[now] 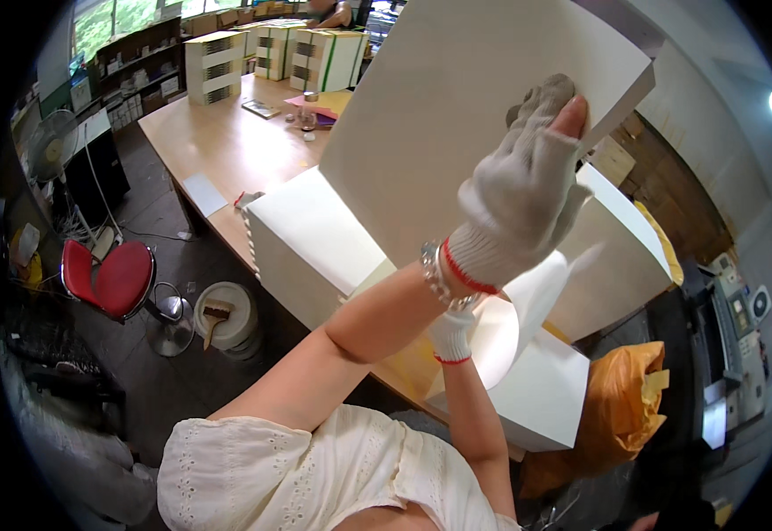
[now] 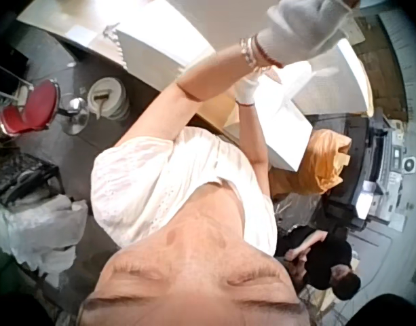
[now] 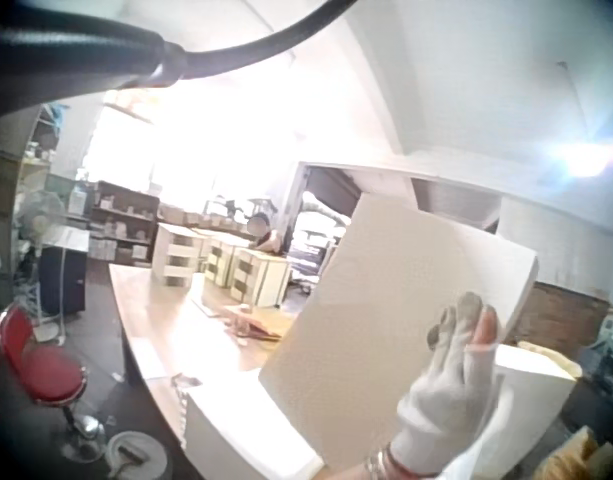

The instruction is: The person assembles white cardboard boxes by folding the flaps and securing them with yellow tape. They handle the boxes one at a time, picking them up from a stack, folding the sides, and applying tape to the seams before placing the finished unit on the table.

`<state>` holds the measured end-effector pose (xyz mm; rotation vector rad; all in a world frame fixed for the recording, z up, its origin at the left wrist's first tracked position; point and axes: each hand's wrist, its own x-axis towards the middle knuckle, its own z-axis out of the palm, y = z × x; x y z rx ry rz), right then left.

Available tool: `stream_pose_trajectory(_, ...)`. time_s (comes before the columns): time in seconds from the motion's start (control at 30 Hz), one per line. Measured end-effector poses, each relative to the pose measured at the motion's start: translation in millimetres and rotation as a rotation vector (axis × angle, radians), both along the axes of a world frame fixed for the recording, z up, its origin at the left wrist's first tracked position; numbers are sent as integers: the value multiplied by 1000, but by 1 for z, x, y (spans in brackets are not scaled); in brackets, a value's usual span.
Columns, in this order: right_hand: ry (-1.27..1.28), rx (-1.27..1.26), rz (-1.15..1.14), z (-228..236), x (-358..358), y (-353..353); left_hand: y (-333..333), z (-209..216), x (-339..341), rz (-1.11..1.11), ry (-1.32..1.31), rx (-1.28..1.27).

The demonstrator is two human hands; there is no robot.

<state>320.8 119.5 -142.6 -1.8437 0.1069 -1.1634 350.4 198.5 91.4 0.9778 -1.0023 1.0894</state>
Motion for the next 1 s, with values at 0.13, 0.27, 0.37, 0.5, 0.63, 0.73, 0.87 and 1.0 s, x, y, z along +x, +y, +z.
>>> stream_pose_trajectory(0.13,-12,343,333,-2,51,32,-23,3,56,185,66,253)
stream_pose_trajectory(0.27,61,817,616,40,75,85,19,-26,142,-293,163,945)
stream_pose_trajectory(0.37,323,950,445,35,80,84,97,-93,245,350,-167,743)
stream_pose_trajectory(0.5,786,718,284,59,77,81,234,-181,323,307,589,1169)
stream_pose_trajectory(0.63,761,-118,25,41,57,69,271,-232,329,-412,889,1003)
stream_pose_trajectory(0.73,693,-585,-76,54,46,92,263,-238,330,-585,958,978)
stream_pose_trajectory(0.87,746,-748,-114,58,52,109,256,-259,339,-662,936,885)
stream_pose_trajectory(1.0,724,-742,-105,56,56,113,261,-264,351,-678,895,867)
